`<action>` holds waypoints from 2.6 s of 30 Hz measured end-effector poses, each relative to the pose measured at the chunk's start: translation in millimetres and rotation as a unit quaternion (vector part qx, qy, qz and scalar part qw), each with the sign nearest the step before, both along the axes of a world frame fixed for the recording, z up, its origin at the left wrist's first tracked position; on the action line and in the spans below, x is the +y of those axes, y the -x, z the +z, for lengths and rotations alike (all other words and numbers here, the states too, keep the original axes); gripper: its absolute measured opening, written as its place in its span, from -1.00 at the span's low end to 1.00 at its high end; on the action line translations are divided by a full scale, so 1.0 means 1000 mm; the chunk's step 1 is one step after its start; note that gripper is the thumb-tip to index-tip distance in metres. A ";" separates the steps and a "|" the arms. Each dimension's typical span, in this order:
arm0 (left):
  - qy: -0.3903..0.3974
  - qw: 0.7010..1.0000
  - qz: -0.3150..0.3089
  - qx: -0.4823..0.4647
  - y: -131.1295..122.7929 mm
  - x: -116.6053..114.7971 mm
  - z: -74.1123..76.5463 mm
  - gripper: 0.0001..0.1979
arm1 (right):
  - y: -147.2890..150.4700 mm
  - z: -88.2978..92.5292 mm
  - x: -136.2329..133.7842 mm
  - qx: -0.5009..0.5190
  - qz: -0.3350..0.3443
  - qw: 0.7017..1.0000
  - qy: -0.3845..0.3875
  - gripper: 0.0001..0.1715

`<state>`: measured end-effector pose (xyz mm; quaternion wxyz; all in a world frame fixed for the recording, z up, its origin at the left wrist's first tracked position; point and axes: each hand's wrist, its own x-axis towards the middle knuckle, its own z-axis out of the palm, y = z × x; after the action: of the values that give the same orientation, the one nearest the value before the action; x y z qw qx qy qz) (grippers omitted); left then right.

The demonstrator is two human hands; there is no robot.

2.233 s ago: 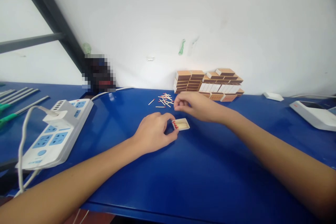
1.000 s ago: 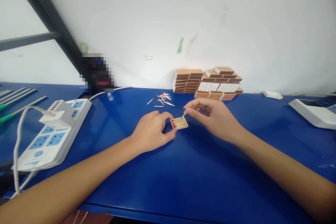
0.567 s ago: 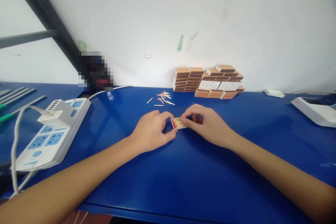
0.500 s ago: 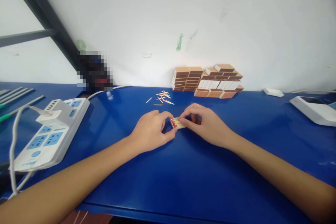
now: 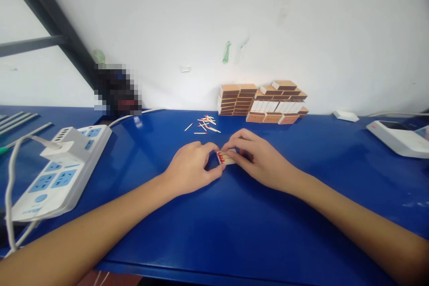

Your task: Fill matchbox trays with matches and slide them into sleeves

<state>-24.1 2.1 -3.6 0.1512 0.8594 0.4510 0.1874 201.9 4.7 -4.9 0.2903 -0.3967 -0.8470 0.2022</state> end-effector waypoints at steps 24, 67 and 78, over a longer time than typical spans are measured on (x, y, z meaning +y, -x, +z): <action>0.000 1.000 -0.004 0.002 -0.001 0.000 0.002 -0.78 | -0.003 -0.004 -0.002 -0.078 0.056 0.989 -0.111 -0.58; -0.021 0.998 0.013 -0.056 0.005 0.010 0.003 -0.78 | -0.069 0.000 0.021 -0.085 -0.127 0.968 -0.199 -0.90; -0.051 0.996 0.002 -0.071 0.003 0.006 0.003 -0.74 | -0.068 -0.008 0.026 -0.062 -0.155 0.973 -0.162 -0.83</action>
<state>-27.1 7.8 -1.0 0.1387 0.8495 0.4310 0.2708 269.5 30.7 -13.3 0.3256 -0.4825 -0.8131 -0.0100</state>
